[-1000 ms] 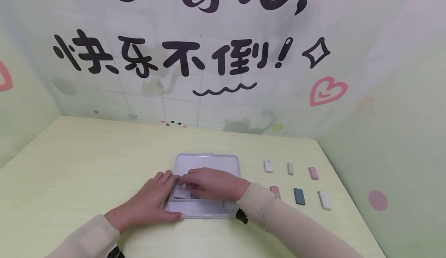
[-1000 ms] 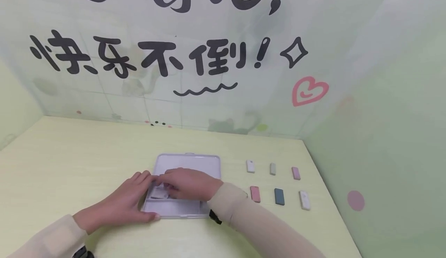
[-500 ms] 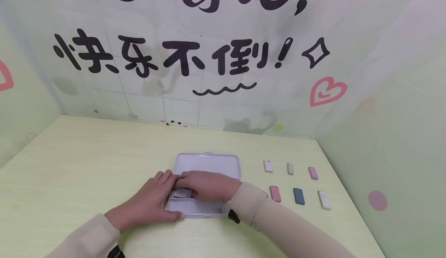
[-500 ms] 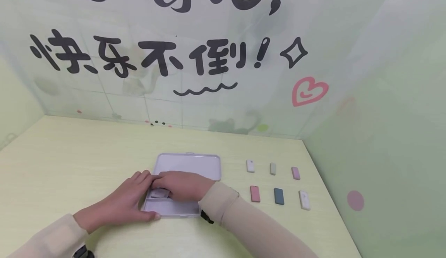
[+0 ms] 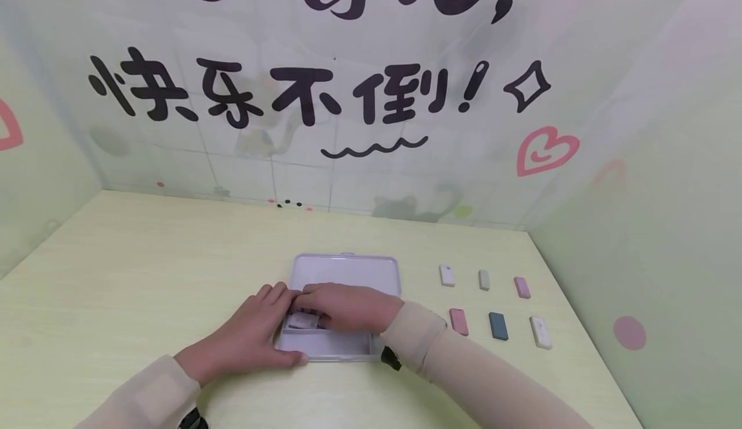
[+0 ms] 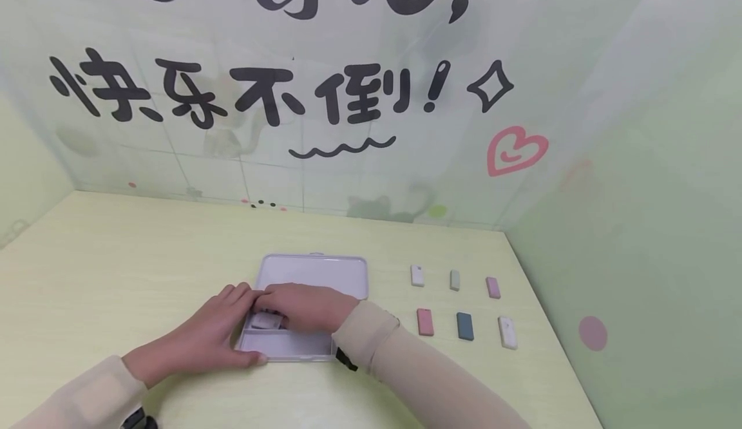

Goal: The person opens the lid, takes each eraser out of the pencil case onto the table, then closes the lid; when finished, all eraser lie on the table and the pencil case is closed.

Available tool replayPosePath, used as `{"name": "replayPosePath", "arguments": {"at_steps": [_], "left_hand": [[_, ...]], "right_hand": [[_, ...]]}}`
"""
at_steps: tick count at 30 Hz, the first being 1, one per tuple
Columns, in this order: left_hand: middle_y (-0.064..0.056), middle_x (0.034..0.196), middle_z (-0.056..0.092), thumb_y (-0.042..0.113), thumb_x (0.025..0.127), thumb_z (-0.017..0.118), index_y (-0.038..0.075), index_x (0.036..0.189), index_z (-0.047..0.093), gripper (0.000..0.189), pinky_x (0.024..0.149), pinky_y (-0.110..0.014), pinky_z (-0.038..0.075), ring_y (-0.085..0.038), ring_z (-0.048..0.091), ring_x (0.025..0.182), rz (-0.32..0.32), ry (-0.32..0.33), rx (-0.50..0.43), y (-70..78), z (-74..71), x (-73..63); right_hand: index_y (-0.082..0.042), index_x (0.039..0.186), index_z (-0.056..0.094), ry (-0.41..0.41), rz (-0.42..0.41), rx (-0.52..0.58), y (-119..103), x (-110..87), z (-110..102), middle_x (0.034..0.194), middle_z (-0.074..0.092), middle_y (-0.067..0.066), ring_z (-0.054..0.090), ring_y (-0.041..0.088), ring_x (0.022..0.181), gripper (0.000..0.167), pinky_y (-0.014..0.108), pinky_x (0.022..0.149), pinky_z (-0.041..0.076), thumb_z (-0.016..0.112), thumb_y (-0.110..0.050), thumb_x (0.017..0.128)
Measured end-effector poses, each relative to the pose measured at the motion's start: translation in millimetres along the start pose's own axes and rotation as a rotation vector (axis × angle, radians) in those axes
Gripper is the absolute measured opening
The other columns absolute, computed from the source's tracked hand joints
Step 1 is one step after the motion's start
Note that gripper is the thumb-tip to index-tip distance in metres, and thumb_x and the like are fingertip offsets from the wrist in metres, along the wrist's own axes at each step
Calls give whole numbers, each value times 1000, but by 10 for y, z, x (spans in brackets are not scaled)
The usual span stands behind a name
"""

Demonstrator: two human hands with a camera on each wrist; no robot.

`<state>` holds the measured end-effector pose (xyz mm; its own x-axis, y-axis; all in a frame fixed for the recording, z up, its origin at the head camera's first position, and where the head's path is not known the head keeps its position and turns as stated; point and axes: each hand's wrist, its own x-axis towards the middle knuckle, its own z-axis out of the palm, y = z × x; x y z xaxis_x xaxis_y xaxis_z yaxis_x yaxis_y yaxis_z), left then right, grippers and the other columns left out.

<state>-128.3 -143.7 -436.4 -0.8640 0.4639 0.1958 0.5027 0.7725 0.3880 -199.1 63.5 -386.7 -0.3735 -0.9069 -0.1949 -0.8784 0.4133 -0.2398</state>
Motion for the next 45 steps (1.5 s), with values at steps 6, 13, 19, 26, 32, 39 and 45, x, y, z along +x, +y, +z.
{"name": "replayPosePath", "arguments": {"at_steps": [6,13,19,26,32,39,45], "left_hand": [[6,111,50,68,74,81,12,133,56,85,79,-29,40,-12,42,101,-1,0,-1,-3,6,-6],[6,114,51,68,74,81,13,135,56,86,80,-29,41,-11,42,102,-13,-3,-4,-7,15,-6],[6,114,52,67,74,82,14,135,56,84,81,-29,41,-11,43,103,-10,4,-5,-8,33,-2],[4,113,52,67,74,82,10,136,56,88,80,-29,41,-12,43,102,-8,10,8,-6,29,-11],[3,114,53,67,73,82,9,136,56,89,81,-30,41,-13,44,103,-17,-4,10,-2,26,2],[4,112,54,66,72,82,8,135,57,89,81,-31,42,-13,45,102,-10,10,15,0,37,6],[3,111,53,66,72,82,8,135,57,90,81,-31,42,-13,45,101,-10,15,17,0,36,4]], "right_hand": [[-14,138,63,19,56,-15,-18,-38,4,119,67,-5,57,1,101,35,12,94,47,61,-9,104],[-12,139,63,43,116,17,-4,-78,-1,106,64,-6,52,2,87,38,11,78,43,67,-13,101],[-9,137,63,54,130,93,35,-106,5,102,68,-5,54,0,83,40,11,75,46,71,-11,98],[-6,136,61,91,199,281,58,-163,21,103,75,-3,63,-5,87,41,11,81,52,73,-15,98],[-3,132,61,233,232,454,57,-274,-33,104,75,3,67,0,90,42,15,85,55,76,-14,95],[-3,127,62,354,229,554,45,-411,-151,105,73,4,69,7,92,38,19,86,56,77,-17,95],[-4,126,63,395,239,553,30,-478,-194,104,71,3,70,11,96,37,19,87,57,78,-18,95]]}}
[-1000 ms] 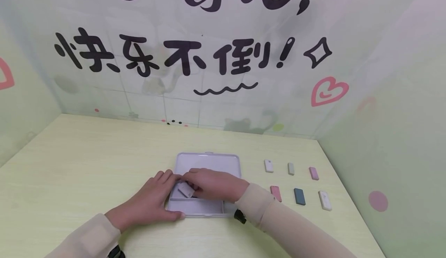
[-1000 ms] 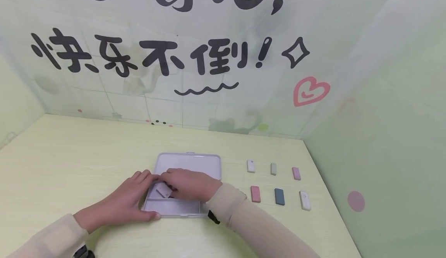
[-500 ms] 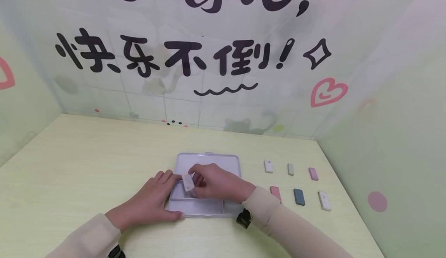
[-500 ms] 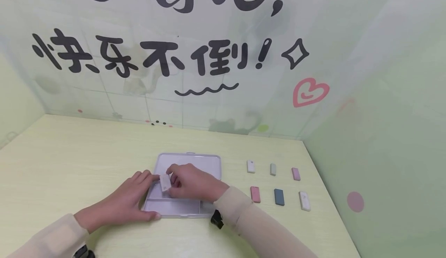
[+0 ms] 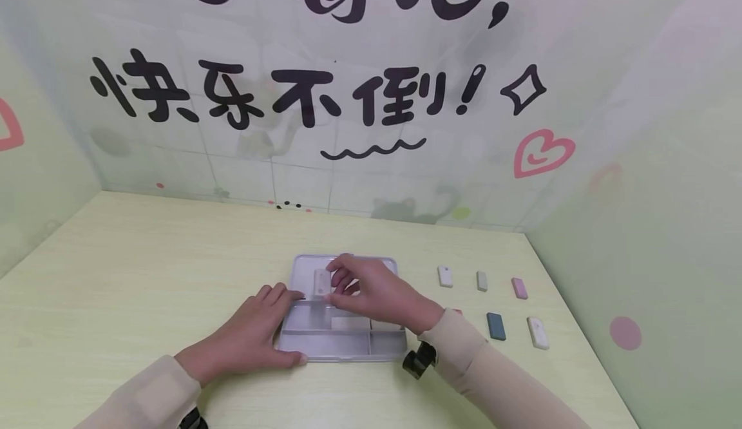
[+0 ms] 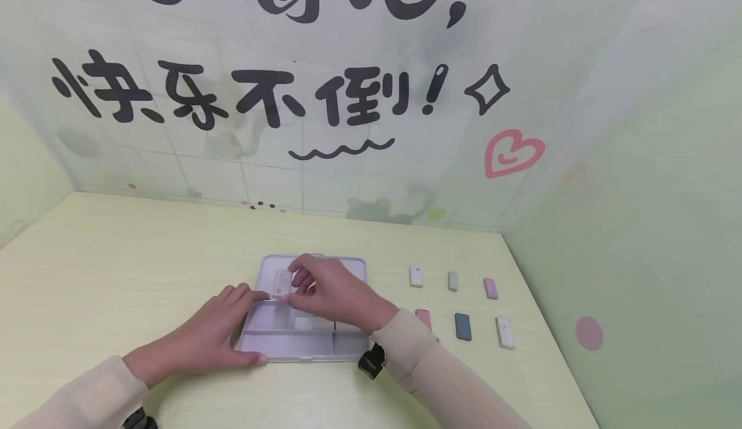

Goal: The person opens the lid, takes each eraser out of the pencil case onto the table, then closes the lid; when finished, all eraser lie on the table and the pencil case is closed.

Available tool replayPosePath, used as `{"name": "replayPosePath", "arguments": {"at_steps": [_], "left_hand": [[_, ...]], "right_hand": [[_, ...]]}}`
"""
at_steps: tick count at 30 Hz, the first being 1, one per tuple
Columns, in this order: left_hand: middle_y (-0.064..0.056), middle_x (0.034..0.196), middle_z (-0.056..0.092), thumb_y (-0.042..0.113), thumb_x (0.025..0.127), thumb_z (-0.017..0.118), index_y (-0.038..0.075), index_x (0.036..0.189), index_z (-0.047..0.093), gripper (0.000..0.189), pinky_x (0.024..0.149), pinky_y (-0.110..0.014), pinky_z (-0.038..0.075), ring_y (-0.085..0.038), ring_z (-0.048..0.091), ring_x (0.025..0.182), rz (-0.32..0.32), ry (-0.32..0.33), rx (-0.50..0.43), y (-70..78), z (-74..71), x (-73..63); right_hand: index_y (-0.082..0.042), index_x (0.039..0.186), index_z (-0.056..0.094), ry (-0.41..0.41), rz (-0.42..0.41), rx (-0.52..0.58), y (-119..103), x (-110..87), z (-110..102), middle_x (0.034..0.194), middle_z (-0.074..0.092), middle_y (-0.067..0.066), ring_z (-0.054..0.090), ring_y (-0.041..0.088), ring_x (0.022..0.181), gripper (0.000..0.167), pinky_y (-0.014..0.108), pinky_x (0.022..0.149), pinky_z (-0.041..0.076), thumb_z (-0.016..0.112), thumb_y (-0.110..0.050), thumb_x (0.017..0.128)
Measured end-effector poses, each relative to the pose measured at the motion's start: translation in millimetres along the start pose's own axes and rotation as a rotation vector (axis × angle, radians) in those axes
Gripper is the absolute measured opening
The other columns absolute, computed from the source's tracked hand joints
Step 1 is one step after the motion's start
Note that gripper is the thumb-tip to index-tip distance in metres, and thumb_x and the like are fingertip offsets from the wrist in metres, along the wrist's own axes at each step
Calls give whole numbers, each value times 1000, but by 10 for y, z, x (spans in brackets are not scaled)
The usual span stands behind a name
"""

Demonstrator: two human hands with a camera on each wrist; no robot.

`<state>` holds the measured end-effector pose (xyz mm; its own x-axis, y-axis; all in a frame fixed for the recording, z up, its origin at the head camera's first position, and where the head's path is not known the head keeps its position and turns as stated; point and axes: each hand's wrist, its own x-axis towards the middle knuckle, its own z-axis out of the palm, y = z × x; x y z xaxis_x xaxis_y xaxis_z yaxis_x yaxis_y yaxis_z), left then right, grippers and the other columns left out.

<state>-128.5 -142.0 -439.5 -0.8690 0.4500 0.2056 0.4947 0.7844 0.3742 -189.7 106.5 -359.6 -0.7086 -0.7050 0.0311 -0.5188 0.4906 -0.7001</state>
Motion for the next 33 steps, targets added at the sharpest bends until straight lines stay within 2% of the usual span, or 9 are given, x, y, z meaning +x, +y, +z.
{"name": "replayPosePath", "arguments": {"at_steps": [10,18,26,33], "left_hand": [[3,111,53,66,73,82,9,136,57,89,81,-31,41,-14,45,102,0,10,-9,-18,-4,-14],[3,114,54,66,73,83,9,137,56,90,82,-31,42,-14,45,103,-14,-8,-12,-10,-4,-5],[4,112,54,64,73,83,9,135,57,87,81,-30,41,-13,45,102,0,7,-2,-8,16,-5],[3,112,53,65,73,82,8,136,56,89,81,-30,42,-13,45,102,9,7,1,-1,20,-5]], "right_hand": [[-1,127,62,0,14,73,44,-44,24,106,73,9,71,14,97,38,18,86,58,76,-4,92],[-1,128,62,27,38,92,88,-181,-18,105,73,8,71,11,96,39,19,86,58,77,-8,93],[-4,127,64,54,105,62,262,-536,-145,104,73,2,69,6,94,39,20,86,58,79,-15,93],[-5,126,65,60,104,44,454,-1029,-273,103,71,0,68,2,95,36,24,86,60,77,-19,95]]}}
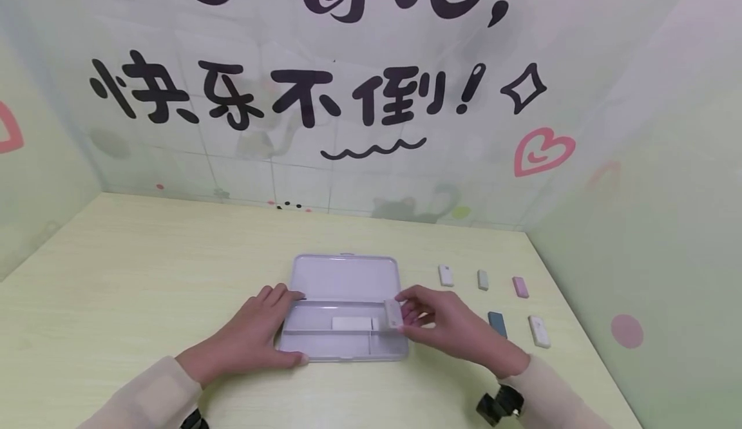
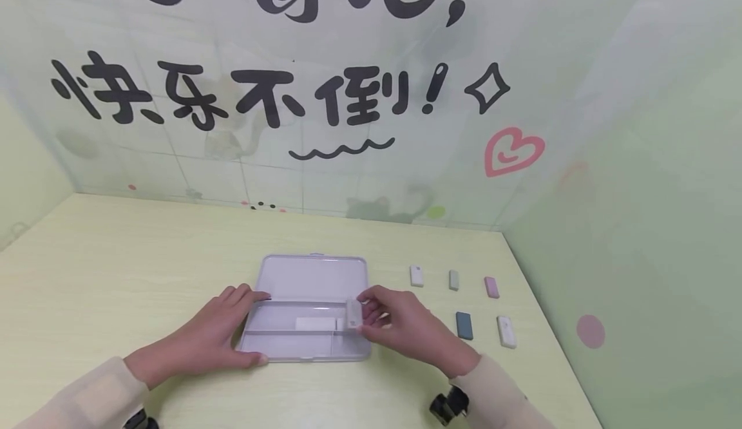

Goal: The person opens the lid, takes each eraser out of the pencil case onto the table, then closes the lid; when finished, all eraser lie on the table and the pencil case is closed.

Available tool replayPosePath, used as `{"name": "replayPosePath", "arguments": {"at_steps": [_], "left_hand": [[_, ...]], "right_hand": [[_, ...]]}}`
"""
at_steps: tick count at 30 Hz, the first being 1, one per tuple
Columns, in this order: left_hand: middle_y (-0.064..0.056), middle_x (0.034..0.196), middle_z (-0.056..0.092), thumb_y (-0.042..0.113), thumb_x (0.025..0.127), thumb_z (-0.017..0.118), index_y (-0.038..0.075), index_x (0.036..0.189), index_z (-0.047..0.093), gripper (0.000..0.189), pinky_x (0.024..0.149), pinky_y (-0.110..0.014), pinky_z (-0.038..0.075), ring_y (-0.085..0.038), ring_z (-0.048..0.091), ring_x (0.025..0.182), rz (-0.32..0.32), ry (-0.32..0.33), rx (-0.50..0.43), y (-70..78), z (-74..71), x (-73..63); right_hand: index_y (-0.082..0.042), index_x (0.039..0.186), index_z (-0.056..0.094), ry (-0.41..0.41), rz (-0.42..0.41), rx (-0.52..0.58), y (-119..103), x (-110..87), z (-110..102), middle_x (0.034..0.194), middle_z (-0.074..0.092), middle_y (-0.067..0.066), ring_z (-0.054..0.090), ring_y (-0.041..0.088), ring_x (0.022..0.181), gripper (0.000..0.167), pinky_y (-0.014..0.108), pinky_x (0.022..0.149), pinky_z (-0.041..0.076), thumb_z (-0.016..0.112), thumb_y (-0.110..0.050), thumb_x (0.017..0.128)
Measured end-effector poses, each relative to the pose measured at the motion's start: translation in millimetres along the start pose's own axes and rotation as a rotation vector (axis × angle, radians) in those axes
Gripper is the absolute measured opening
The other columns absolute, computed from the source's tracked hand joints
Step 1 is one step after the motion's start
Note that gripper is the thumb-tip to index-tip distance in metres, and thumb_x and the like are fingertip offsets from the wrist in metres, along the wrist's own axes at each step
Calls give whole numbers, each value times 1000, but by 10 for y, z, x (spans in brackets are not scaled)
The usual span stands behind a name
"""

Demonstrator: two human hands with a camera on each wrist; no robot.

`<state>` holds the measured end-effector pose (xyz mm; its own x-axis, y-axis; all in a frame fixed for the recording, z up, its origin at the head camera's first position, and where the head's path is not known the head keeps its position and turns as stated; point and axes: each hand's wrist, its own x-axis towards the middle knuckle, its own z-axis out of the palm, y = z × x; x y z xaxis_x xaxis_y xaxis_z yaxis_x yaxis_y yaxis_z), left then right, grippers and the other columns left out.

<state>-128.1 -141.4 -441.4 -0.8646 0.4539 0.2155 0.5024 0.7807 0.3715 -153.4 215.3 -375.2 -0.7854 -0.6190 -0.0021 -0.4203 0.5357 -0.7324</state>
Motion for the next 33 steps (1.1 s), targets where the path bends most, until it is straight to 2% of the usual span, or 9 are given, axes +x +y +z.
{"name": "replayPosePath", "arguments": {"at_steps": [7,13,18,24,33], "left_hand": [[3,112,53,65,74,82,7,137,56,89,82,-30,42,-13,44,103,-2,-2,-4,19,1,1],[3,112,53,64,74,82,8,136,56,89,83,-31,42,-14,45,103,-2,-1,8,25,-16,7],[3,113,53,65,74,82,8,137,56,89,83,-31,42,-14,45,104,-6,-11,5,29,-35,14],[3,113,54,65,74,82,8,137,55,89,82,-30,41,-14,45,103,-4,-6,3,34,-44,17],[3,112,53,65,74,82,8,137,56,89,82,-30,41,-13,44,102,-15,-16,-7,15,-26,-8]], "right_hand": [[-9,120,66,72,-43,-63,192,-519,-123,98,72,-6,68,-2,91,31,25,82,61,77,-23,95],[-9,116,66,119,-40,-103,332,-835,-166,97,71,-8,67,-4,90,28,24,77,60,80,-17,93],[-8,118,66,94,5,-143,442,-988,-155,99,68,-12,64,-6,89,31,23,76,59,80,-18,92],[-9,116,66,85,-35,-203,576,-1127,-153,95,64,-10,61,-7,86,30,21,73,56,81,-13,90],[-12,115,69,57,-31,-239,697,-1235,-123,95,64,-15,54,-8,84,31,20,68,50,83,-20,89]]}}
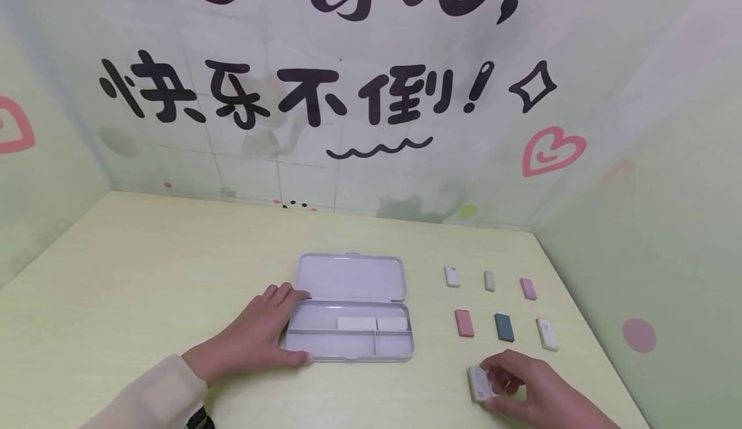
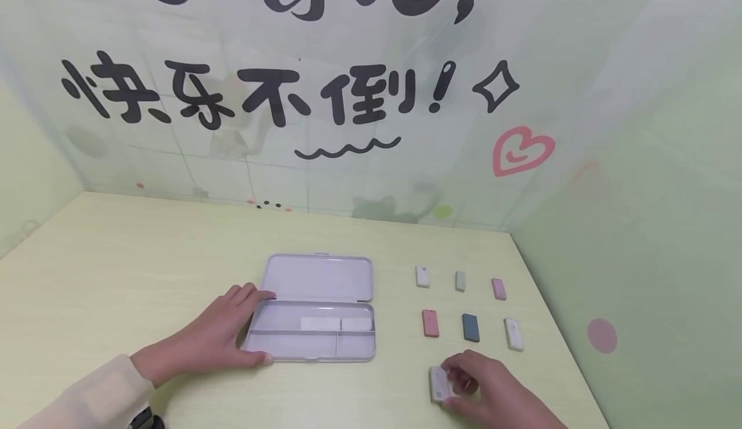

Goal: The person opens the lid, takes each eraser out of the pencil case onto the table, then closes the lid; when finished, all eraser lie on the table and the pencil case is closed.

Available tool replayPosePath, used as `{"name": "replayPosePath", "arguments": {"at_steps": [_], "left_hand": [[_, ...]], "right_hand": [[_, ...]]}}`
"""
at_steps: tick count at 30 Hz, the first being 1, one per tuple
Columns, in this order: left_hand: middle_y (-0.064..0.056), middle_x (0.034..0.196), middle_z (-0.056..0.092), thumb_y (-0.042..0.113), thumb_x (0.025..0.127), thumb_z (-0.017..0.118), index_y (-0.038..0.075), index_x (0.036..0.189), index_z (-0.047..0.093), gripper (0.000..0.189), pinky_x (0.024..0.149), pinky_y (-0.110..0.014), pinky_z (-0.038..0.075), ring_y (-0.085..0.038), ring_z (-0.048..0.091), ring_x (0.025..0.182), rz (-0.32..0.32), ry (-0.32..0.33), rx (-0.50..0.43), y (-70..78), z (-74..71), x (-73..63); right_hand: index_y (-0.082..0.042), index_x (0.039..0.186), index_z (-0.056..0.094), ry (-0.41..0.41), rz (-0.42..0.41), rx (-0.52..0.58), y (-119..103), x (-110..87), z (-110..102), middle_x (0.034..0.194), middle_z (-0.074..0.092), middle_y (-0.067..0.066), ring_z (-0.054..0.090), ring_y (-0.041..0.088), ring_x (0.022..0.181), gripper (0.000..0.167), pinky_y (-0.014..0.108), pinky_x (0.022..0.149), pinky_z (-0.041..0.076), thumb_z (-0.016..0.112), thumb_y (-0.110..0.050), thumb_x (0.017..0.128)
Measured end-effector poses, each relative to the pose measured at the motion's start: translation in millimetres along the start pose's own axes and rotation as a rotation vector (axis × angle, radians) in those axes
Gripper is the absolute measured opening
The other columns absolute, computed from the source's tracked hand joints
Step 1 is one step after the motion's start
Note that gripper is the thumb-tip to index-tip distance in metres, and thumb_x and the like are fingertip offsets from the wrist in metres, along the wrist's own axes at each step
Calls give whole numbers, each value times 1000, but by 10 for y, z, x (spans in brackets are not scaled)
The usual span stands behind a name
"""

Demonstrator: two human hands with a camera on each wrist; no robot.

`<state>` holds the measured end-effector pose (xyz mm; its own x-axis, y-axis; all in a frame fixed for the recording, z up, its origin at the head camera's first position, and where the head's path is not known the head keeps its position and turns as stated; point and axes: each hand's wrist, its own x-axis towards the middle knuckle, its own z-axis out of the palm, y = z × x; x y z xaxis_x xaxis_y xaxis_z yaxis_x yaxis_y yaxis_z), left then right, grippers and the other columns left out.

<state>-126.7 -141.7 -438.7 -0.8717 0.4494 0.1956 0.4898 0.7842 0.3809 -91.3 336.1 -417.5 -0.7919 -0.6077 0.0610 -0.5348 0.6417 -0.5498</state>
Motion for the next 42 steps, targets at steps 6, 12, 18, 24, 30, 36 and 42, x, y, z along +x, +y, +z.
{"name": "replayPosePath", "arguments": {"at_steps": [6,12,18,24,30,36,42], "left_hand": [[3,111,52,64,74,82,7,137,56,89,82,-30,41,-13,44,102,1,-3,-5,0,-2,-1],[3,111,52,65,74,82,7,136,56,89,82,-30,42,-13,44,102,7,1,-8,-1,3,-4],[3,112,52,65,74,82,8,137,56,89,83,-31,42,-13,44,103,5,1,-9,-1,14,-10],[4,111,52,65,74,82,8,137,56,89,83,-31,42,-13,44,103,5,3,-10,0,19,-8],[4,111,52,65,74,82,8,137,56,89,83,-30,42,-13,44,103,10,10,-5,-3,14,-11],[3,112,53,65,74,82,8,137,56,89,83,-31,42,-13,44,103,7,8,-10,-6,9,-19],[3,114,53,65,75,82,8,137,55,88,83,-31,42,-13,44,103,11,6,-18,-12,15,-19]], "right_hand": [[-14,114,69,-7,31,-29,55,-66,37,95,57,-19,48,-8,84,32,19,67,44,85,-17,86],[-14,115,68,-20,54,-22,84,-103,68,96,54,-20,47,-8,85,32,19,68,45,82,-14,87],[-15,115,67,-2,26,-20,112,-116,96,97,54,-20,47,-8,86,32,19,68,46,82,-11,86],[-19,114,66,30,17,-34,124,-123,108,97,53,-21,48,-8,86,32,18,68,44,83,-15,87],[-18,114,65,41,18,-30,125,-127,116,98,53,-20,48,-8,87,34,18,68,45,84,-14,85],[-13,120,66,-12,30,-39,108,-113,75,99,53,-19,46,-8,88,37,19,70,44,83,-20,88],[-13,129,64,-77,123,-114,-51,11,-78,101,58,-18,49,-9,88,41,21,72,48,73,-38,98]]}}
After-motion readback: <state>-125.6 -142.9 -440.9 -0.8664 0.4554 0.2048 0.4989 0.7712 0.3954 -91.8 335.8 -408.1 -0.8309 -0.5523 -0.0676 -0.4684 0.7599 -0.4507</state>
